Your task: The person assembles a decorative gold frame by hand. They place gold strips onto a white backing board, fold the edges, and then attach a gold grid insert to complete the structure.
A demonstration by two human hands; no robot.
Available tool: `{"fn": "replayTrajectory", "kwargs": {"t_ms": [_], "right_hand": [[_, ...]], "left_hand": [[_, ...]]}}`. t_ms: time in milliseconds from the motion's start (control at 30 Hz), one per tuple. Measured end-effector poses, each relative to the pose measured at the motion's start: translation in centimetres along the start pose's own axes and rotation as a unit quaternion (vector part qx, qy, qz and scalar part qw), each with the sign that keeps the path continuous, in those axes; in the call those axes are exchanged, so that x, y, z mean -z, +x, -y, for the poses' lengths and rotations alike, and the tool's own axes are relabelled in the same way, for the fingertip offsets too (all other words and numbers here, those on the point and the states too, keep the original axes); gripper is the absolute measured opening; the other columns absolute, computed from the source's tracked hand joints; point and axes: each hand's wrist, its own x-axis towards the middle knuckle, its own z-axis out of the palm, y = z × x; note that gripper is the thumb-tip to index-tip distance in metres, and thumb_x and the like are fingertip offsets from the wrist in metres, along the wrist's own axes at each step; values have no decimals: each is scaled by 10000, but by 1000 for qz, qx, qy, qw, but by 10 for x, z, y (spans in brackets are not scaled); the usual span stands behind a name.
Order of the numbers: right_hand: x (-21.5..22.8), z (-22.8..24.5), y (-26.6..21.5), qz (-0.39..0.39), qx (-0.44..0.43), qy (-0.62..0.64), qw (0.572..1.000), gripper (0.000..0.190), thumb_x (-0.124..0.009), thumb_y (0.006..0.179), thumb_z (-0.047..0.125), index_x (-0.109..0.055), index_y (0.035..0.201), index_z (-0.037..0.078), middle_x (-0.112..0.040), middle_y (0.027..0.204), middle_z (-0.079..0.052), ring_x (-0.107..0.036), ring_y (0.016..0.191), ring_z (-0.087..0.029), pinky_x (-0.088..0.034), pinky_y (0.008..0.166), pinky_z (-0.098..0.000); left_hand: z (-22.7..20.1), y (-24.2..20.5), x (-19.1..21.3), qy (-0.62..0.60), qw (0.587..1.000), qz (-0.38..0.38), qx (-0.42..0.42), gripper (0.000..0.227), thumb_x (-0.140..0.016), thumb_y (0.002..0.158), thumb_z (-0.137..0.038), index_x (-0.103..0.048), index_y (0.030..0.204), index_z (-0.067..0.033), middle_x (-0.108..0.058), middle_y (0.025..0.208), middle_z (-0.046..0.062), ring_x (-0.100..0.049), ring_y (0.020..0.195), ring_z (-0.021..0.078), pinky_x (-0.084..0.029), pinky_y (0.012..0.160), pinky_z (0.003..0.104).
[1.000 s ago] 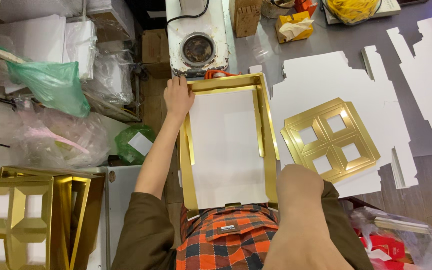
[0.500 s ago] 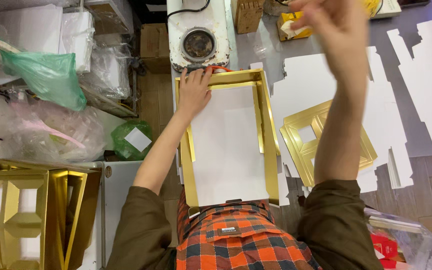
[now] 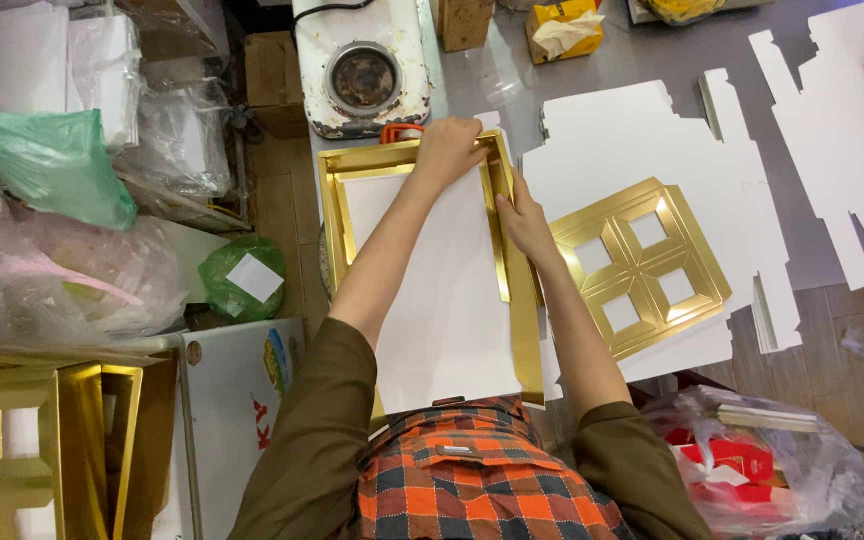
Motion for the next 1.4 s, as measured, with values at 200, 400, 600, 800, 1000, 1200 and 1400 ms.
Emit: {"fn": "replayTrajectory", "kwargs": {"t_ms": [200,400,600,800,1000,1200,1400], "right_hand": [[4,0,0,11,-67,6,998,581,-512,1035,234,-326,1582,173,-705,1126,-209,-685,1069,-328,-501,979,-391],[3,15,-4,11,-73,9,997,568,-497,1053,207,-323,1592,162,-673,1255,-252,-649,1175,-368,-475,1040,-411],[-5,20,-3,1,-57,26,998,593,-472,1036,183,-283,1597,146,-578,1461,-200,-545,1360,-331,-412,1114,-391],[-20,13,4,-25,-43,112,992,524,-451,1089,187,-321,1594,127,-497,1568,-192,-459,1468,-329,-350,1175,-399],[-44,12,21,-73,13,-44,996,692,-502,1055,139,-176,1657,39,-504,1482,-242,-514,1336,-400,-394,1136,-424],[0,40,-14,-110,172,-83,975,715,-649,1002,104,-262,1595,7,-511,1454,-261,-513,1298,-426,-414,1110,-481],[81,69,-122,182,338,-303,872,577,-661,774,-6,-622,1331,142,-585,1446,-76,-502,1394,-268,-384,1191,-445]], "left_hand": [[-6,11,-11,41,998,-33,-15,271,-835,751,-286,-644,804,-100,-692,764,64,-680,778,278,-504,661,446],[-15,7,-16,95,992,-84,-11,271,-819,708,-285,-656,854,-125,-687,794,33,-660,777,252,-480,670,434],[-20,6,-20,117,990,-72,25,322,-841,702,-302,-652,897,-126,-670,816,26,-646,808,241,-463,699,422],[-2,2,-18,127,989,-61,-43,416,-855,679,-249,-620,993,-111,-647,917,33,-629,892,235,-459,732,406],[-11,-8,1,160,987,-37,0,428,-865,802,-188,-557,1090,-117,-565,1055,65,-559,1026,257,-439,857,402],[-38,-31,97,14,997,-23,-75,760,-839,723,-245,-504,1368,-23,-487,1411,272,-411,1327,439,-322,1078,565],[-70,-192,225,23,943,326,61,593,-642,740,1,-622,1322,-107,-566,1427,149,-457,1390,346,-359,1145,483]]}}
